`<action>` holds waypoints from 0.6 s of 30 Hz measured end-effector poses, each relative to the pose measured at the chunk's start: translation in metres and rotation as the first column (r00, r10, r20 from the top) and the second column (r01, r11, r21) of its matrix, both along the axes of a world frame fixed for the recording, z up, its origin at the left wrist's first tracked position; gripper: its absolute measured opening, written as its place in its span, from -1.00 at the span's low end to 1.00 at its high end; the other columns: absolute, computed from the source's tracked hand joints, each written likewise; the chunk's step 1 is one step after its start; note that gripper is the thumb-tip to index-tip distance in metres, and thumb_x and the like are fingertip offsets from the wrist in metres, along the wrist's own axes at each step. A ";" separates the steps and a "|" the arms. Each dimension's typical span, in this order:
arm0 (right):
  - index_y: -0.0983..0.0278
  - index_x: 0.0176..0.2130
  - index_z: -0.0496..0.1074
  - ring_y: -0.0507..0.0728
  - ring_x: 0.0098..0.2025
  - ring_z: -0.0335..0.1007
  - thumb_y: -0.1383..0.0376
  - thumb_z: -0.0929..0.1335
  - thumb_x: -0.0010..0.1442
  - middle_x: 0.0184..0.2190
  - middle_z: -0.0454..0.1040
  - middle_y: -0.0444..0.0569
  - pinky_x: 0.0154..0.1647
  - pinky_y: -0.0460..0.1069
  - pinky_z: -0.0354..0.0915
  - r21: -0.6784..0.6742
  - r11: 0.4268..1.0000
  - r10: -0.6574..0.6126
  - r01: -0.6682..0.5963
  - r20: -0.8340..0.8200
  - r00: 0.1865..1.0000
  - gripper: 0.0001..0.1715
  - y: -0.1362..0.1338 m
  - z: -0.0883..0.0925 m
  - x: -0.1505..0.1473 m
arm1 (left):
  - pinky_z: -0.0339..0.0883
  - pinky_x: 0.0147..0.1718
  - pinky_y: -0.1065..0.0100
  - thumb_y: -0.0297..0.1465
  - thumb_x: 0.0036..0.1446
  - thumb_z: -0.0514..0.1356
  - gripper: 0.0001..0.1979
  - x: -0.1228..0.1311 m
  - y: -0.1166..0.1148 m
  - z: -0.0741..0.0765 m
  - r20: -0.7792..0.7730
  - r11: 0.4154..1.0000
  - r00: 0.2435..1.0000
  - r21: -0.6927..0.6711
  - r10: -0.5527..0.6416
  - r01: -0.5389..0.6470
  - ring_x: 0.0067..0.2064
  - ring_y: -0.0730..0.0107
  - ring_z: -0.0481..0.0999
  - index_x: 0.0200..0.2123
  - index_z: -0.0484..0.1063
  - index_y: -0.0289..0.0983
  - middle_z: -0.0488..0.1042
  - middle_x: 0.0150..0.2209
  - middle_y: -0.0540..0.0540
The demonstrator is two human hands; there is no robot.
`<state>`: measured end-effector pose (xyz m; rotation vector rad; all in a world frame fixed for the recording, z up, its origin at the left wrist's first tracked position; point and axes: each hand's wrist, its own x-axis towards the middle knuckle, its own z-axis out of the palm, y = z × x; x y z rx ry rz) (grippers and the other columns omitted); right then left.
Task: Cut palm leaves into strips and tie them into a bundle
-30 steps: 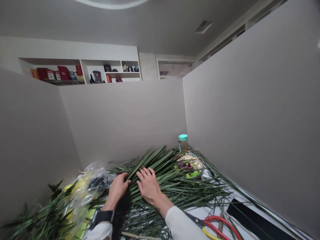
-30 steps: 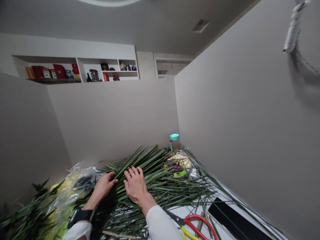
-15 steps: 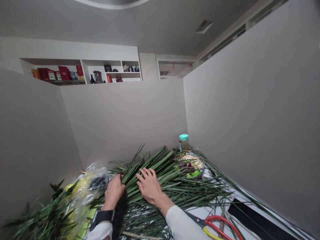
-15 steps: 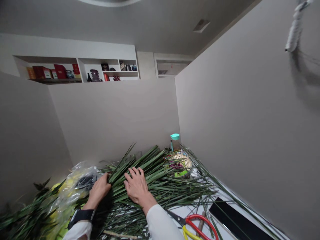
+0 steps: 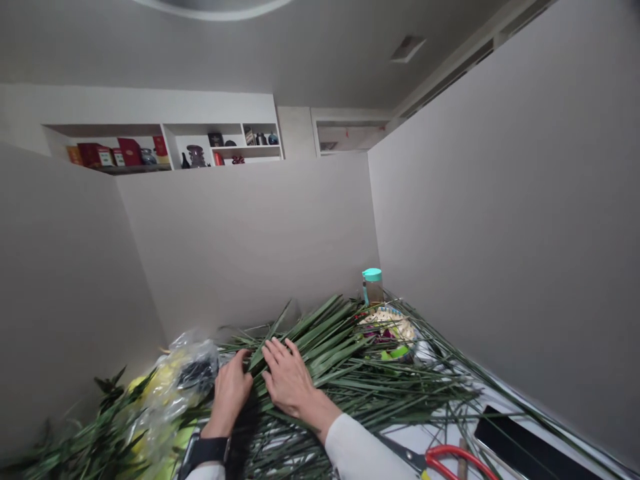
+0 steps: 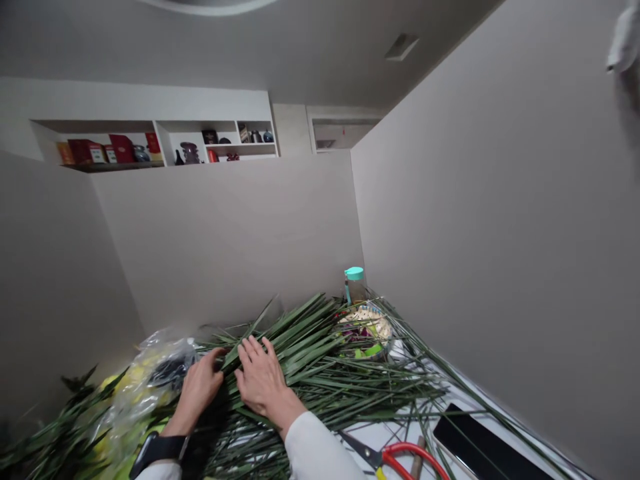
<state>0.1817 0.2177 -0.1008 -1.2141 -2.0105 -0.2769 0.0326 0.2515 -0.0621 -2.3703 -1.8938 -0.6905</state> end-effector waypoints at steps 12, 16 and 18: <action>0.25 0.21 0.28 0.32 0.29 0.17 0.20 0.33 0.33 0.27 0.25 0.10 0.25 0.35 0.13 -0.005 1.000 -0.025 0.025 -0.041 0.999 -0.51 -0.006 -0.003 0.002 | 0.46 -0.11 0.08 -0.30 0.25 0.20 -0.73 -0.003 -0.004 0.004 0.043 0.983 0.995 0.158 0.093 -0.098 -0.08 0.22 0.53 -0.03 0.43 -0.30 0.50 -0.04 -0.15; 0.25 0.17 0.32 0.30 0.20 0.29 0.22 0.35 0.33 0.20 0.33 0.08 0.18 0.33 0.23 0.016 0.999 -0.028 0.028 0.013 1.000 -0.55 -0.007 -0.002 0.001 | 0.44 -0.07 0.05 -0.30 0.25 0.20 -0.72 -0.002 -0.009 0.006 0.048 0.973 0.989 0.182 0.138 -0.144 -0.03 0.18 0.51 -0.02 0.43 -0.30 0.48 0.00 -0.16; 0.26 0.14 0.35 0.28 0.16 0.33 0.22 0.35 0.32 0.16 0.36 0.07 0.15 0.31 0.26 0.018 0.999 -0.032 0.031 0.038 0.999 -0.58 -0.007 -0.003 0.002 | 0.46 -0.09 0.08 -0.30 0.25 0.20 -0.74 0.000 -0.011 0.005 0.040 0.979 0.992 0.158 0.122 -0.127 -0.06 0.21 0.52 -0.04 0.44 -0.29 0.50 -0.03 -0.15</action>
